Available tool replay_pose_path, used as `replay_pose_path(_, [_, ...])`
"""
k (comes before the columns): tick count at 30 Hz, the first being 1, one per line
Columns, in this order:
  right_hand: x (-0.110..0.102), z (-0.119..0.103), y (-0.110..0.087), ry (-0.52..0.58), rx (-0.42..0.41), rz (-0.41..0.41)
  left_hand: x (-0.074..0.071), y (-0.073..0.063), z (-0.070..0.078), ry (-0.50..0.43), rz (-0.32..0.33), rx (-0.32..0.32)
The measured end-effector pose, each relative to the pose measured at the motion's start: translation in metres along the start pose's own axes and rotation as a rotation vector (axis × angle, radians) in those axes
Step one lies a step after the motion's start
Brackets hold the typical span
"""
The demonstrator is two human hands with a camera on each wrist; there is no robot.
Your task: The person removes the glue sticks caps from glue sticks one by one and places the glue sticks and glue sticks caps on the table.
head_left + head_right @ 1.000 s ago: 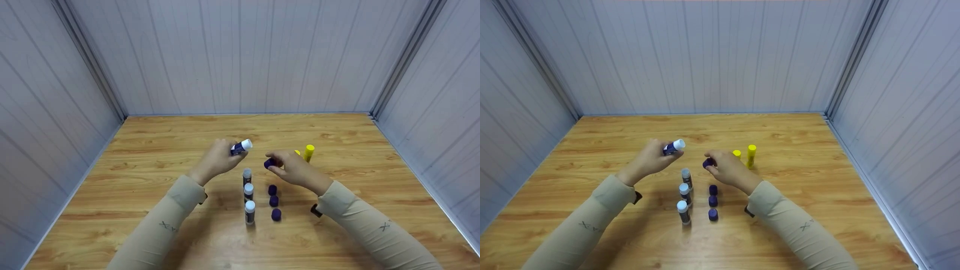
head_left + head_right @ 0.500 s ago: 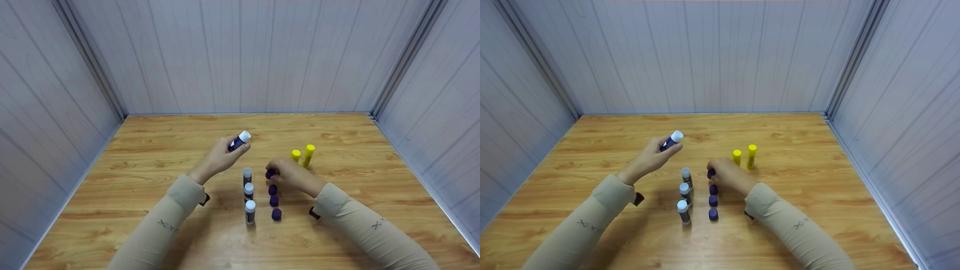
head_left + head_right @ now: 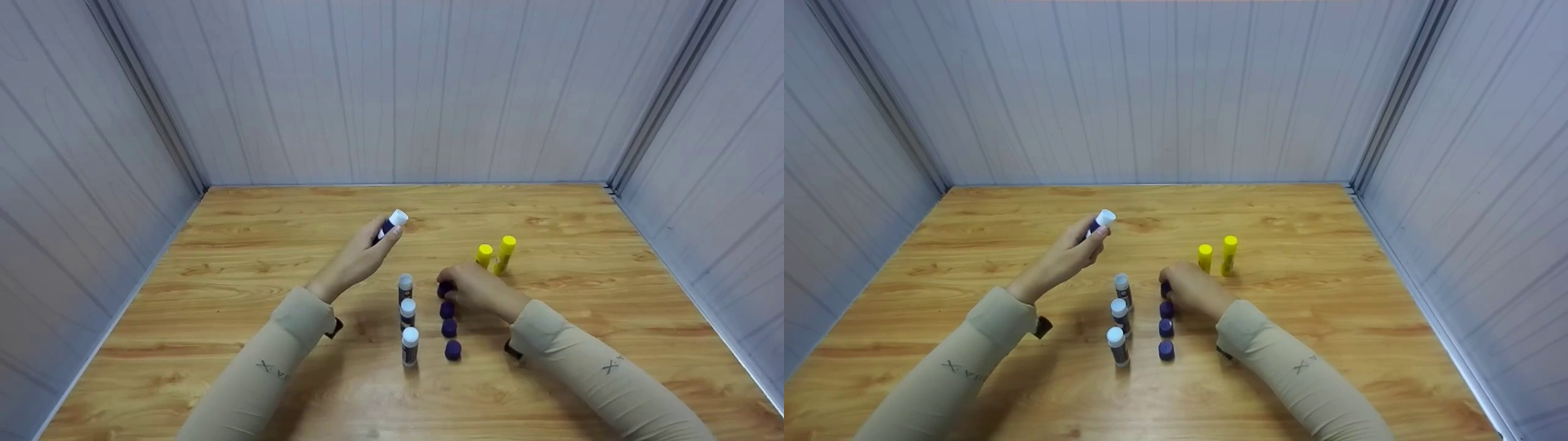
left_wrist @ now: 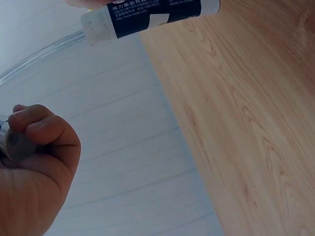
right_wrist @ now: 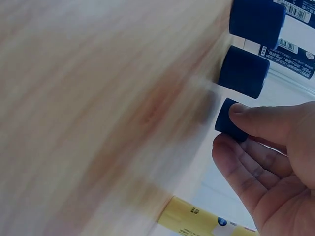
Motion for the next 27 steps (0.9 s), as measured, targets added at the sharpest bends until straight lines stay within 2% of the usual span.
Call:
replay_pose_path(7, [0.0,0.001,0.001,-0.012,0.041,-0.023,0.001,0.002,-0.001,-0.004,0.005,0.019])
replay_pose_path(16, [0.0,0.0,0.0,-0.002,0.04,-0.02,0.003,0.006,-0.006,-0.019,-0.009,0.014])
replay_pose_path(19, [0.001,0.001,0.0,-0.006,0.017,-0.008,0.005,0.008,-0.009,-0.032,-0.016,0.018])
replay_pose_path(24, [0.002,0.001,0.001,-0.02,-0.019,0.005,0.007,0.013,-0.016,-0.005,0.037,0.05])
replay_pose_path(27, [0.002,0.0,0.001,-0.012,-0.002,-0.002,0.008,0.017,-0.022,0.027,0.074,0.052])
Point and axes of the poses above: each hand's wrist, its own y-axis towards the middle knuckle, its own x-axis out of the palm, z = x × y, the point moved 2 cm from there along y, towards the middle knuckle, and after that the axes turned 8 degrees about z, right-handed, at the moved point
